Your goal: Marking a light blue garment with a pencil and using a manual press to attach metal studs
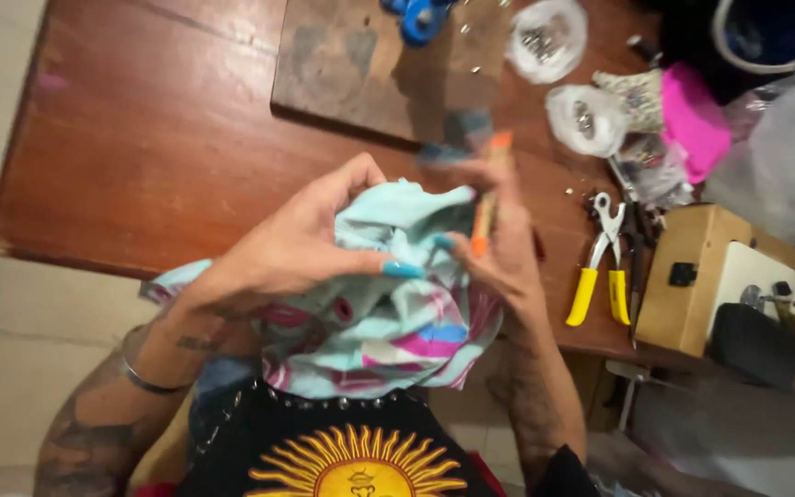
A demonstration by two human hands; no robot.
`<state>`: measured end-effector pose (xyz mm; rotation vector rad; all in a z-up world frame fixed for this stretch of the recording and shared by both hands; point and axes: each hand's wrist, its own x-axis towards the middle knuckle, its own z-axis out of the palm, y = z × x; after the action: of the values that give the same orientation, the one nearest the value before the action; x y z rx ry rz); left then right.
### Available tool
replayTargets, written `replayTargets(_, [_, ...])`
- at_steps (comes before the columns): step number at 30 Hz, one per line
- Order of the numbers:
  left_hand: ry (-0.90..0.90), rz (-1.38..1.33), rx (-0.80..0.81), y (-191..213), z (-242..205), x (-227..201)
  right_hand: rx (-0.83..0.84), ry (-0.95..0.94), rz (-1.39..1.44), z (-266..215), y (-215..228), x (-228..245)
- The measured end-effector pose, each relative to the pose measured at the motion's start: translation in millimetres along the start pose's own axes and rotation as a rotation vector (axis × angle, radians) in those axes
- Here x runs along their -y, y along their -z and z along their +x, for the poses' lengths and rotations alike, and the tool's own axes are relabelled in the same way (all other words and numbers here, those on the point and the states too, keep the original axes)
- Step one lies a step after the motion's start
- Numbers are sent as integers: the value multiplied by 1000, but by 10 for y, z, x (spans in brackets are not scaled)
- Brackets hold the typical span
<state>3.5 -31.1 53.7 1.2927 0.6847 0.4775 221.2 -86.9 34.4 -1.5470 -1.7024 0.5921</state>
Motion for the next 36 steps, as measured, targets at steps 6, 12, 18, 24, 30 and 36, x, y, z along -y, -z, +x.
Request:
replayTargets(6, [31, -428, 130, -171, -186, -114, -139, 130, 265, -153, 229, 167])
replayTargets(12, [93, -81, 522, -369, -358, 97, -92, 97, 708, -441, 798, 576])
replayTargets(18, [-231, -170, 276, -509, -587, -447, -95, 43, 412, -238, 1245, 715])
replayTargets(24, [-137, -33, -353, -563, -156, -102, -500, 360, -524, -172, 626, 573])
replayTargets(30, [171, -69, -621, -396, 132, 478, -429, 305, -361, -935, -444, 425])
replayTargets(36, [175, 9, -617, -273, 124, 494, -535, 338, -292, -1181, -414, 39])
